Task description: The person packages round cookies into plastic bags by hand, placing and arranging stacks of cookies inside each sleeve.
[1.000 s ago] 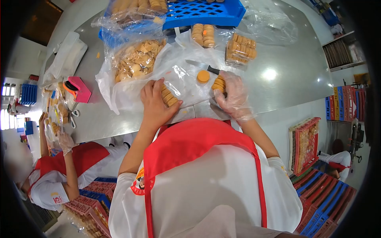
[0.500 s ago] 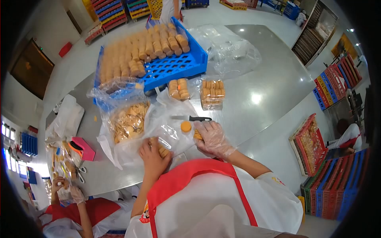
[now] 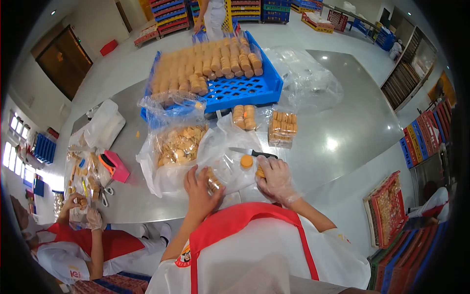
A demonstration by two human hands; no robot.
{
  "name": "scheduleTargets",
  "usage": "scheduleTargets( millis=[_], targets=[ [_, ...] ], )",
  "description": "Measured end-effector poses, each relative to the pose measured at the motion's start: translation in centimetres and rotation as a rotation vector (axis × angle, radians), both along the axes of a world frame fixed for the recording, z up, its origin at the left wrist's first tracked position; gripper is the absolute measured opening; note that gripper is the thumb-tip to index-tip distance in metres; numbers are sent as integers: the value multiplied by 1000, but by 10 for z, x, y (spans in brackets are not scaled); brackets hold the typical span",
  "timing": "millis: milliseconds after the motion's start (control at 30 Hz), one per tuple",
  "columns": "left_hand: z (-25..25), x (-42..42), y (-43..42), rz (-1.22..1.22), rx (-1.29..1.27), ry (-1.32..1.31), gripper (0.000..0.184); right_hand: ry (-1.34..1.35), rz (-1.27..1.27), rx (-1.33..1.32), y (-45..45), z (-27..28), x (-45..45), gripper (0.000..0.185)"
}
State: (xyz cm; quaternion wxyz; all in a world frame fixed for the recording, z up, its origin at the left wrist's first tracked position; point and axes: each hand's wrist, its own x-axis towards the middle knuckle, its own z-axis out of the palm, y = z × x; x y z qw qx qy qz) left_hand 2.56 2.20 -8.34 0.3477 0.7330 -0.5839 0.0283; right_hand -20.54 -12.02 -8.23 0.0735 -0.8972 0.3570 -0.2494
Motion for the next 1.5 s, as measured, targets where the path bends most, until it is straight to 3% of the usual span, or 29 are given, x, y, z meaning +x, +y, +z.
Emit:
scheduleTargets(
  millis=[100, 133, 233, 333, 400, 533, 833, 1033, 1200, 1300, 1367, 1400, 1467, 1500],
  targets=[
    [3, 2, 4, -15, -98, 71, 73, -71, -8, 95, -4, -5, -2, 56],
    [5, 2, 6, -18, -122, 110, 72, -267, -3, 133, 2, 3, -1, 57],
    [23, 3, 8, -115, -236, 83, 63, -719, 98, 875, 11, 51, 1, 58],
    [73, -10, -2, -278, -254, -24, 60, -761, 269, 1340, 20, 102, 5, 61],
    [100, -23, -11, -368, -259, -46, 64, -694, 255, 1429, 29, 133, 10, 62],
    [106, -34, -24, -436, -324, 47, 60, -652, 283, 1598, 36, 148, 14, 65],
    [93, -32, -28, -464, -362, 314, 56, -536, 215, 1580, 29, 147, 8, 63],
    [87, -31, -29, -476, -316, 316, 60, -611, 258, 1616, 33, 145, 11, 48],
    [86, -31, -21, -397, -178, 234, 60, -573, 266, 1214, 19, 110, 15, 44],
    [77, -8, 15, -367, -53, 566, 44, -718, 127, 931, 13, 56, 18, 49],
    [48, 6, 49, -337, 119, 890, 30, -384, -9, 642, -1, 32, 11, 53],
    [27, 13, 69, -319, 223, 1092, 21, -364, -3, 553, -4, 16, 9, 53],
    [0, 18, 104, -42, 509, 1418, 18, -325, -24, 366, -6, -9, 5, 54],
    [-24, 19, 119, -18, 472, 1448, 21, -278, -30, 352, -6, -9, 7, 55]
  ],
)
